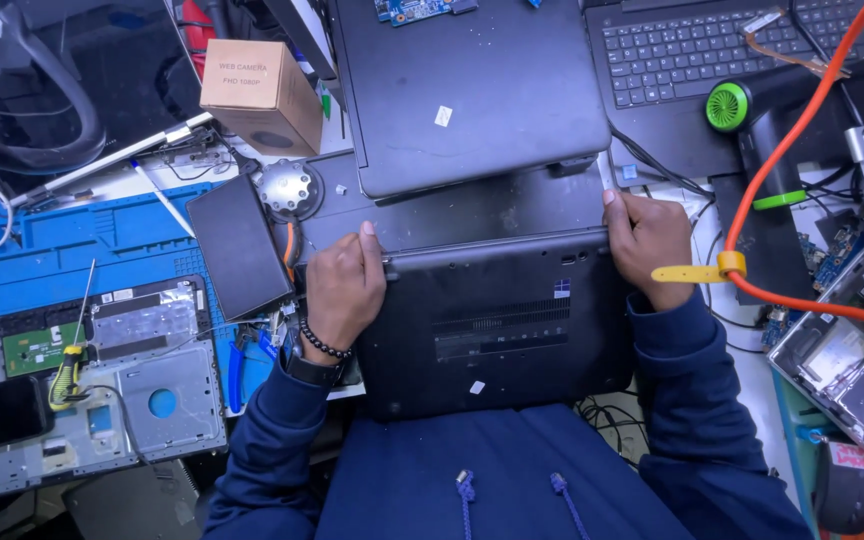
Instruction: Opening the bottom case of a laptop using a prying tool to access internal components.
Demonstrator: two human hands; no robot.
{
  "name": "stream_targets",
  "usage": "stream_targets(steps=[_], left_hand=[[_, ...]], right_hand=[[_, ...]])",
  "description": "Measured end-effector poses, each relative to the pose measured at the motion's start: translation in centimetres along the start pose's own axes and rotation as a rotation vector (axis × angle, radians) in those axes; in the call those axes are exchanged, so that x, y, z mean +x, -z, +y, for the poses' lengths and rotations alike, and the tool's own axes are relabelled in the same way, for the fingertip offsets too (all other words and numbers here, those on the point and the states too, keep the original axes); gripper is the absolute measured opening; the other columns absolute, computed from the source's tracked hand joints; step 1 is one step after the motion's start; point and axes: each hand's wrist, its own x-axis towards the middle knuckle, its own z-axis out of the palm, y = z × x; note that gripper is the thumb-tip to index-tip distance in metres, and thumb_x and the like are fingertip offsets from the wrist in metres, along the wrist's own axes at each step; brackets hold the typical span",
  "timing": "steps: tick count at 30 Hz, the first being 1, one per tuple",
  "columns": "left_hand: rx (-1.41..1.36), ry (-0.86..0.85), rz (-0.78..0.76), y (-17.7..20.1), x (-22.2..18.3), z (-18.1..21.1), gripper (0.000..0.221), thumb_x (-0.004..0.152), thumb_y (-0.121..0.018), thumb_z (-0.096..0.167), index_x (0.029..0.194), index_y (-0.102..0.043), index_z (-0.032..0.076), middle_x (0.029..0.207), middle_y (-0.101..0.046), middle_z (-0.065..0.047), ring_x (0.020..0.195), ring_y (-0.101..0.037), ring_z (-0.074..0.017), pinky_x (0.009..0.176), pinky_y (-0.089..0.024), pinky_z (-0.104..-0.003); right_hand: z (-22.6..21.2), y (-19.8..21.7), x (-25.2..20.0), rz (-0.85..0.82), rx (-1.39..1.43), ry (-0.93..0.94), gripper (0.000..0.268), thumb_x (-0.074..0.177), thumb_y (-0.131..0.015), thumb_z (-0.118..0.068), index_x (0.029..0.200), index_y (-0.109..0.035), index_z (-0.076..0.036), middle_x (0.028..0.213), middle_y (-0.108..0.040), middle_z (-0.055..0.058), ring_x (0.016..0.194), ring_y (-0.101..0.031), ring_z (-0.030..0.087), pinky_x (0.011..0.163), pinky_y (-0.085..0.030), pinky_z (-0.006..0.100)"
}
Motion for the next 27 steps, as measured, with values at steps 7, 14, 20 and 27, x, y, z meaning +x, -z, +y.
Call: stream_targets(steps=[7, 14, 20, 27], left_hand=[[-0.050, -0.246, 0.148, 6.0, -3.2, 4.8, 0.041, 0.109, -0.038, 0.005, 0.080, -0.067, -0.003, 0.066, -0.057, -0.010, 0.054, -0.051, -0.0226, 0.048, -0.037, -0.035], [-0.035, -0.426, 0.353, 10.1, -4.7, 8.2, 0.052, 0.108, -0.036, 0.013, 0.073, -0.070, -0.003, 0.067, -0.063, -0.014, 0.051, -0.055, -0.0240, 0.043, -0.035, -0.034], [0.035, -0.701, 0.540, 9.3, -3.4, 7.2, 0.057, 0.110, -0.031, 0.013, 0.076, -0.073, -0.003, 0.070, -0.068, -0.014, 0.051, -0.059, -0.0231, 0.043, -0.044, -0.032], [0.007, -0.832, 0.767, 5.2, -3.5, 4.6, 0.062, 0.112, -0.028, 0.018, 0.073, -0.073, 0.000, 0.066, -0.066, -0.010, 0.051, -0.063, -0.0218, 0.048, -0.058, -0.031]], right_hand=[[-6.7, 7.1, -3.7, 0.083, 0.106, -0.025, 0.045, 0.113, -0.047, -0.007, 0.069, -0.056, -0.001, 0.064, -0.056, 0.010, 0.059, -0.054, 0.024, 0.060, -0.037, 0.039], [-8.4, 10.8, -6.3, 0.420, 0.209, 0.084, 0.055, 0.118, -0.045, -0.015, 0.071, -0.061, 0.009, 0.064, -0.056, 0.016, 0.054, -0.050, 0.024, 0.060, -0.036, 0.034], [-6.4, 9.1, -5.4, 0.870, 0.212, 0.289, 0.053, 0.115, -0.047, -0.006, 0.064, -0.053, 0.007, 0.055, -0.050, 0.016, 0.047, -0.043, 0.027, 0.062, -0.041, 0.038], [-8.7, 5.0, -4.9, 1.192, 0.335, 0.347, 0.046, 0.110, -0.045, -0.020, 0.068, -0.047, -0.001, 0.056, -0.045, 0.012, 0.048, -0.042, 0.025, 0.050, -0.036, 0.038]])
